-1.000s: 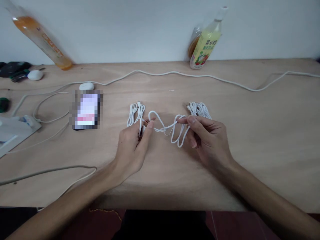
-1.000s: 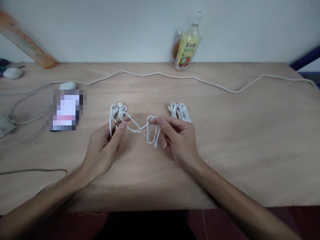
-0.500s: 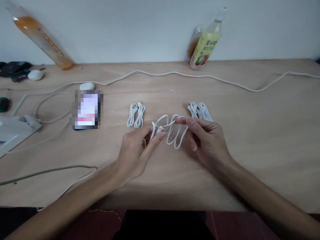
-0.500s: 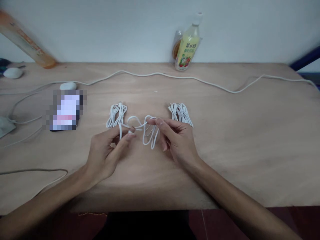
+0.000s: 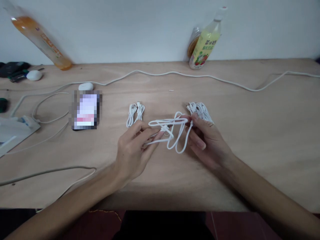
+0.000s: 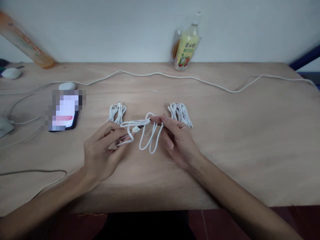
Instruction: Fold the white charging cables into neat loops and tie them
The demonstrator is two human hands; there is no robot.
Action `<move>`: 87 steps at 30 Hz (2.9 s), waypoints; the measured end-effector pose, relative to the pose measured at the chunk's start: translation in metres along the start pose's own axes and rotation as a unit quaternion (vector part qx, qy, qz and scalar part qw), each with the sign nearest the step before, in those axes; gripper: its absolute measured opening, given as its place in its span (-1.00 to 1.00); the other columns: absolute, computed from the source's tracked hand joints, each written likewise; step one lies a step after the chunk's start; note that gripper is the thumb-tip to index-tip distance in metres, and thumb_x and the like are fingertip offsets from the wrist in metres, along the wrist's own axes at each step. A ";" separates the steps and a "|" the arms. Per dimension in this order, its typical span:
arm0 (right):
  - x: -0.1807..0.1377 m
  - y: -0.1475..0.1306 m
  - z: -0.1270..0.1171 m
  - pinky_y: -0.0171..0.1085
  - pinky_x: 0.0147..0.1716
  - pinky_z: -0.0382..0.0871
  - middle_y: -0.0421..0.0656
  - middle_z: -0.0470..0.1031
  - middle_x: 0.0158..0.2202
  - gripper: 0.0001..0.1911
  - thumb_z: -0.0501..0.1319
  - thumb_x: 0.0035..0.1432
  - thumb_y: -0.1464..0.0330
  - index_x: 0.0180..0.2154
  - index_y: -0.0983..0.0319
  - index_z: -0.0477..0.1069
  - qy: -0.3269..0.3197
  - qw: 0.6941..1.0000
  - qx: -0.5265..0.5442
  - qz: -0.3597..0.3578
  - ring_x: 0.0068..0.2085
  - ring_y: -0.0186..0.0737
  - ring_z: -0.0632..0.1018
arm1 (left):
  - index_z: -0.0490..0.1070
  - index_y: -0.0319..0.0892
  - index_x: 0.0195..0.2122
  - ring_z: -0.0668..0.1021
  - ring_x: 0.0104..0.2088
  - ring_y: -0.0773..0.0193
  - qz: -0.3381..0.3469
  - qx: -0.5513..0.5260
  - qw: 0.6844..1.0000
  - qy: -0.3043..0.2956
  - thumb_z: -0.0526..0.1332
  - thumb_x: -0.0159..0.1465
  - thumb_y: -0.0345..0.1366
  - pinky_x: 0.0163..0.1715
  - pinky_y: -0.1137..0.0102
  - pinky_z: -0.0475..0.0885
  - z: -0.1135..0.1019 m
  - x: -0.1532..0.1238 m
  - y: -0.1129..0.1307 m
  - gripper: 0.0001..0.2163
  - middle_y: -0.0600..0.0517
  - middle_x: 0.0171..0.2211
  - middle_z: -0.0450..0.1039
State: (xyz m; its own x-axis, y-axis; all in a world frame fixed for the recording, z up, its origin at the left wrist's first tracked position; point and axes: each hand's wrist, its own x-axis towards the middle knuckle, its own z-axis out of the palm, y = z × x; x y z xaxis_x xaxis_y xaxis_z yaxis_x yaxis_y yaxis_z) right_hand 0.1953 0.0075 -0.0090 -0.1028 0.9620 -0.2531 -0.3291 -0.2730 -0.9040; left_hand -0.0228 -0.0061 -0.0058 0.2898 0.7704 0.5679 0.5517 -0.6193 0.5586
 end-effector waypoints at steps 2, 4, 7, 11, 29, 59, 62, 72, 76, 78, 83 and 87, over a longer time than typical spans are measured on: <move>0.000 -0.002 -0.001 -0.26 -0.57 0.21 -0.43 0.07 -0.76 -0.61 0.46 0.21 -0.11 -0.31 0.06 0.70 -0.006 1.000 0.008 0.008 -0.66 -0.34 0.00 | 0.63 -0.18 -0.11 0.48 -0.42 0.34 0.020 0.012 1.000 0.008 0.32 0.49 -0.42 -0.48 0.44 0.35 0.000 0.000 -0.001 -0.92 0.03 -0.32 0.50; 0.000 -0.003 -0.002 -0.28 -0.62 0.11 -0.42 0.13 -0.75 -0.60 0.49 0.16 -0.12 -0.32 0.06 0.70 -0.012 1.000 0.019 0.013 -0.66 -0.36 -0.02 | 0.63 -0.18 -0.15 0.46 -0.44 0.35 0.027 0.026 0.999 0.007 0.31 0.49 -0.42 -0.49 0.44 0.33 0.000 -0.001 -0.002 -0.91 0.04 -0.35 0.48; -0.001 -0.004 0.000 -0.29 -0.65 -0.03 -0.41 0.21 -0.73 -0.58 0.53 0.09 -0.13 -0.33 0.07 0.72 -0.029 0.999 0.026 0.022 -0.67 -0.40 -0.04 | 0.60 -0.16 -0.27 0.45 -0.43 0.32 0.013 0.025 1.000 -0.002 0.28 0.49 -0.43 -0.42 0.41 0.37 0.000 -0.002 -0.003 -0.84 0.06 -0.40 0.44; -0.006 -0.002 0.004 -0.30 -0.65 -0.20 -0.42 0.19 -0.77 -0.59 0.54 0.09 -0.10 -0.32 0.10 0.74 -0.047 0.998 0.019 0.045 -0.69 -0.44 -0.01 | 0.59 -0.14 -0.28 0.49 -0.43 0.30 -0.112 -0.083 0.989 -0.049 0.28 0.47 -0.38 -0.37 0.39 0.44 -0.001 0.002 -0.002 -0.84 0.09 -0.45 0.47; -0.003 -0.009 0.001 -0.38 -0.73 -0.12 -0.36 0.27 -0.78 -0.60 0.52 0.14 0.00 -0.48 0.19 0.69 -0.095 0.990 -0.088 0.051 -0.74 -0.48 0.13 | 0.65 -0.15 -0.20 0.69 -0.22 0.03 -0.416 -0.552 0.672 -0.265 0.29 0.40 -0.02 -0.20 0.18 0.66 -0.011 0.019 -0.002 -0.70 -0.19 -0.21 0.68; 0.000 -0.008 0.003 -0.33 -0.68 -0.06 -0.30 0.33 -0.75 -0.66 0.53 0.14 0.06 -0.47 0.18 0.71 0.099 0.981 -0.131 -0.098 -0.70 -0.43 0.22 | 0.10 -0.05 -0.48 0.43 -0.41 0.30 -0.284 -0.291 0.908 -0.098 0.28 0.42 -0.29 -0.35 0.37 0.46 -0.003 0.022 -0.005 -0.61 0.14 -0.47 0.22; -0.001 -0.008 0.003 -0.31 -0.66 -0.03 -0.30 0.29 -0.75 -0.63 0.52 0.18 0.01 -0.43 0.16 0.72 0.112 0.978 -0.146 -0.101 -0.68 -0.41 0.23 | 0.12 -0.05 -0.48 0.59 -0.32 0.24 -0.295 -0.312 0.902 -0.051 0.29 0.41 -0.31 -0.21 0.28 0.60 -0.001 0.020 -0.008 -0.62 0.09 -0.43 0.37; 0.001 -0.006 0.002 -0.35 -0.66 -0.04 -0.31 0.31 -0.75 -0.63 0.53 0.14 0.03 -0.43 0.20 0.71 0.113 0.979 -0.141 -0.089 -0.69 -0.44 0.24 | 0.58 -0.11 -0.07 0.74 -0.23 0.19 -0.391 -0.472 0.790 -0.020 0.51 0.17 -0.40 -0.15 0.30 0.65 -0.002 0.023 -0.004 -0.69 0.09 -0.20 0.64; 0.001 -0.004 0.004 -0.36 -0.68 -0.05 -0.33 0.28 -0.79 -0.60 0.54 0.12 0.00 -0.44 0.21 0.70 0.097 0.985 -0.123 -0.073 -0.72 -0.45 0.21 | 0.69 -0.15 -0.09 0.71 -0.08 0.08 -0.363 -0.409 0.822 -0.158 0.43 0.31 -0.30 -0.08 0.26 0.60 -0.005 0.024 -0.002 -0.83 -0.05 -0.12 0.71; 0.001 -0.003 0.004 -0.36 -0.69 -0.06 -0.33 0.26 -0.80 -0.57 0.53 0.11 -0.03 -0.44 0.21 0.70 0.094 0.987 -0.116 -0.065 -0.73 -0.46 0.18 | 0.71 -0.15 -0.15 0.67 -0.13 0.12 -0.342 -0.366 0.844 -0.191 0.36 0.39 -0.24 -0.10 0.29 0.56 -0.006 0.023 -0.002 -0.85 -0.04 -0.18 0.71; 0.001 -0.002 0.004 -0.37 -0.69 -0.04 -0.33 0.27 -0.80 -0.58 0.53 0.13 -0.01 -0.43 0.22 0.70 0.095 0.985 -0.126 -0.068 -0.73 -0.46 0.19 | 0.71 -0.17 -0.26 0.56 -0.30 0.21 -0.293 -0.296 0.882 -0.219 0.17 0.53 -0.11 -0.21 0.34 0.44 -0.006 0.020 -0.003 -0.63 0.03 -0.40 0.55; 0.000 -0.005 0.004 -0.37 -0.68 -0.05 -0.33 0.27 -0.81 -0.63 0.51 0.16 0.05 -0.43 0.21 0.70 0.098 0.983 -0.137 -0.076 -0.73 -0.47 0.19 | 0.70 -0.25 -0.08 0.56 -0.39 0.22 -0.332 -0.357 0.841 -0.234 0.08 0.57 -0.08 -0.29 0.33 0.47 -0.006 0.019 -0.004 -0.56 0.00 -0.42 0.56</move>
State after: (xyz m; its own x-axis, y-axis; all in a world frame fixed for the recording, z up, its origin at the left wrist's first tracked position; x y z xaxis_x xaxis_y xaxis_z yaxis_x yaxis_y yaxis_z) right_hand 0.1934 0.0084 -0.0035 0.1206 0.9821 -0.1445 -0.0583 -0.1383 -0.9887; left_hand -0.0243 0.0107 0.0063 0.4716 0.8541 -0.2193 0.1509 0.1669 0.9744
